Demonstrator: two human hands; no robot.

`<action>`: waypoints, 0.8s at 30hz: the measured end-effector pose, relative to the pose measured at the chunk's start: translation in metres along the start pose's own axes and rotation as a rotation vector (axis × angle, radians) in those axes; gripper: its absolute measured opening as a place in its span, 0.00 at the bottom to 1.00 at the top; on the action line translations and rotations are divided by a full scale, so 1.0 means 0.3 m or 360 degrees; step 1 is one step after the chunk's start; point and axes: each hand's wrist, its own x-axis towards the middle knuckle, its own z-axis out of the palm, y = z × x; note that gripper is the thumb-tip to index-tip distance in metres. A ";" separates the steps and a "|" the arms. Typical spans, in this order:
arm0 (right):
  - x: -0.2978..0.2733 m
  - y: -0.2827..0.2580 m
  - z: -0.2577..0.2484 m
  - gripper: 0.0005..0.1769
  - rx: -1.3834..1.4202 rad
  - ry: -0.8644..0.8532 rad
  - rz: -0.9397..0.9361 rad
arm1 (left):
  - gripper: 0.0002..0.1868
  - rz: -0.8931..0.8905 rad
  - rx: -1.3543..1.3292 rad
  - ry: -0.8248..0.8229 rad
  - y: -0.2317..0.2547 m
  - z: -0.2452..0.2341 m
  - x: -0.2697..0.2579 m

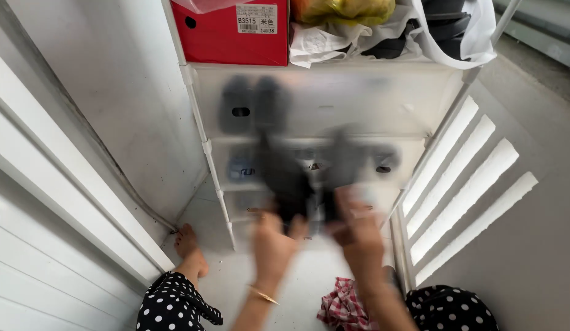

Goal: The person wipes black shoes with a cloth and organizes several pairs of shoes on a plastic shelving unit.

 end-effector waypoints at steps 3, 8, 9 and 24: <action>-0.003 0.011 -0.024 0.44 -0.0113 -0.0144 -0.0058 | 0.42 0.0142 0.0094 -0.0025 -0.010 -0.041 0.009; 0.010 0.191 -0.087 0.36 0.0027 0.0042 0.0358 | 0.35 -0.0323 0.0256 -0.0067 -0.137 -0.140 0.059; 0.013 0.175 -0.037 0.32 0.0183 0.0042 0.0378 | 0.34 -0.0355 0.0280 -0.0146 -0.116 -0.086 0.055; -0.071 -0.017 -0.012 0.26 0.0288 -0.0190 0.0137 | 0.40 -0.0045 0.0135 -0.0198 -0.066 0.024 -0.071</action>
